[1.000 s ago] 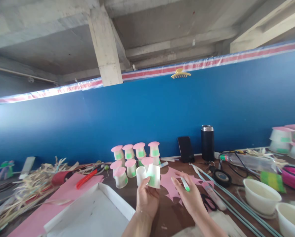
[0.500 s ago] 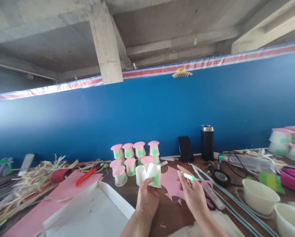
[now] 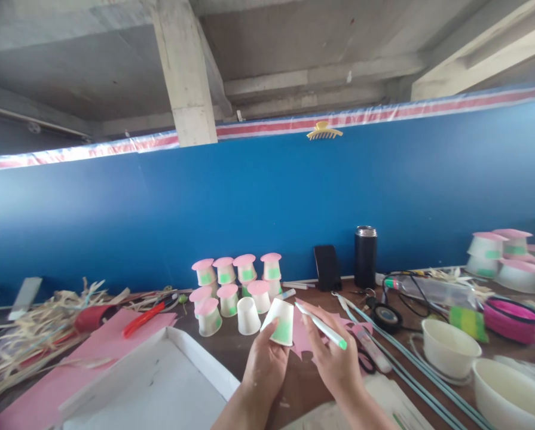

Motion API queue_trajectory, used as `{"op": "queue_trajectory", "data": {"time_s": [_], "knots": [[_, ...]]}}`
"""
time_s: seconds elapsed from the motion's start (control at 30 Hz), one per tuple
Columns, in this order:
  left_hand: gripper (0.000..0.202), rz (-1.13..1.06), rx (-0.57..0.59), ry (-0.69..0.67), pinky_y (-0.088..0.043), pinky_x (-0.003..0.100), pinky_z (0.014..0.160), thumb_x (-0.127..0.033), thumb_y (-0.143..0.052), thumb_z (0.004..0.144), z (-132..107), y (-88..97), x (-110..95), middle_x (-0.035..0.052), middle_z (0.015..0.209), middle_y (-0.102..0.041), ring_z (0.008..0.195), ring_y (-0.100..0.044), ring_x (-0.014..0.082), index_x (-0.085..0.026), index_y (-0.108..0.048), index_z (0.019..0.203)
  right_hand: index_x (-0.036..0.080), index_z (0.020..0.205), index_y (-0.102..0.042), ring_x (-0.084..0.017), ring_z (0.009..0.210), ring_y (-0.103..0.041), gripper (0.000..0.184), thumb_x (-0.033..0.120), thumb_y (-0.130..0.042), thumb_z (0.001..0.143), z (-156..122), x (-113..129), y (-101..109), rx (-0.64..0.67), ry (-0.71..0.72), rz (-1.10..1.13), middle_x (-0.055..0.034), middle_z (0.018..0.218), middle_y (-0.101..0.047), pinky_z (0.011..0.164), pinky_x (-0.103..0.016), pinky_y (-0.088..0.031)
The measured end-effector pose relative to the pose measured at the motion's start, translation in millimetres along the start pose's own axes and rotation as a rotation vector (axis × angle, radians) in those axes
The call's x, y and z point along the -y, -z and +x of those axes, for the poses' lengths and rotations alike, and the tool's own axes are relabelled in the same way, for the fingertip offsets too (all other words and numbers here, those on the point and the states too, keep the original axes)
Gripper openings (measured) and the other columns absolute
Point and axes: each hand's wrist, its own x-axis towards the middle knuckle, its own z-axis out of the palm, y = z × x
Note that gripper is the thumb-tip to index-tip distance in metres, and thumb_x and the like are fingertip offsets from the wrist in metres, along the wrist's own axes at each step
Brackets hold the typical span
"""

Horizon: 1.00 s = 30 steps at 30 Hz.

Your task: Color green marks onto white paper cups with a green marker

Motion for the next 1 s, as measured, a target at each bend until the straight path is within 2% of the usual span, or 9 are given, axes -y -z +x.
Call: {"op": "queue_trajectory", "data": {"time_s": [0.1, 0.3, 0.5, 0.7, 0.87, 1.0], "knots": [[0.035, 0.044, 0.046, 0.005, -0.05, 0.028, 0.086, -0.017, -0.066, 0.071, -3.8, -1.4, 1.9, 0.0138, 0.11, -0.066, 0.106, -0.06, 0.0238, -0.011, -0.061, 0.105, 0.022, 0.106, -0.063, -0.021, 0.089, -0.066, 0.028, 0.035, -0.053, 0.084, -1.9, 6.1, 0.7, 0.006, 0.041, -0.047, -0.0064, 0.1, -0.069, 0.076, -0.03, -0.053], [0.031, 0.095, 0.128, 0.011, -0.048, 0.026, 0.082, -0.018, -0.066, 0.072, -11.8, -5.6, 4.5, 0.0113, 0.102, -0.069, 0.094, -0.064, 0.0199, -0.011, -0.065, 0.101, 0.021, 0.097, -0.064, -0.022, 0.09, -0.065, 0.022, 0.033, -0.05, 0.086, -1.6, 11.6, 0.9, 0.02, 0.115, -0.057, -0.0087, 0.096, -0.069, 0.075, -0.031, -0.053], [0.033, 0.177, 0.272, -0.012, -0.045, 0.03, 0.081, -0.022, -0.064, 0.074, -17.4, -7.1, 6.1, 0.0123, 0.102, -0.068, 0.094, -0.062, 0.0223, -0.01, -0.065, 0.105, 0.02, 0.096, -0.063, -0.02, 0.081, -0.066, 0.02, 0.031, -0.048, 0.087, -2.4, 14.6, 1.1, 0.024, 0.122, -0.092, -0.008, 0.09, -0.068, 0.075, -0.032, -0.053], [0.034, 0.206, 0.273, -0.043, -0.043, 0.029, 0.083, -0.024, -0.064, 0.073, -17.8, -8.5, 8.0, 0.0112, 0.099, -0.068, 0.095, -0.061, 0.0222, -0.011, -0.065, 0.105, 0.02, 0.093, -0.064, -0.018, 0.077, -0.065, 0.018, 0.03, -0.051, 0.085, -2.3, 14.5, 0.0, -0.022, 0.162, -0.149, -0.0054, 0.086, -0.069, 0.072, -0.028, -0.053], [0.038, 0.22, 0.255, -0.049, -0.042, 0.031, 0.085, -0.024, -0.066, 0.071, -18.0, -9.0, 9.0, 0.0113, 0.099, -0.068, 0.096, -0.061, 0.0234, -0.011, -0.063, 0.107, 0.021, 0.095, -0.062, -0.019, 0.078, -0.066, 0.019, 0.031, -0.049, 0.086, -3.9, 13.3, -0.7, 0.003, 0.095, -0.137, -0.0064, 0.088, -0.068, 0.071, -0.03, -0.054], [0.034, 0.236, 0.256, -0.048, -0.043, 0.031, 0.083, -0.024, -0.065, 0.071, -18.8, -9.3, 8.9, 0.0122, 0.099, -0.068, 0.094, -0.062, 0.0234, -0.01, -0.065, 0.102, 0.021, 0.094, -0.062, -0.019, 0.081, -0.066, 0.018, 0.031, -0.05, 0.086, -4.6, 12.6, -1.4, -0.008, 0.09, -0.142, -0.0061, 0.089, -0.068, 0.075, -0.03, -0.054]]}}
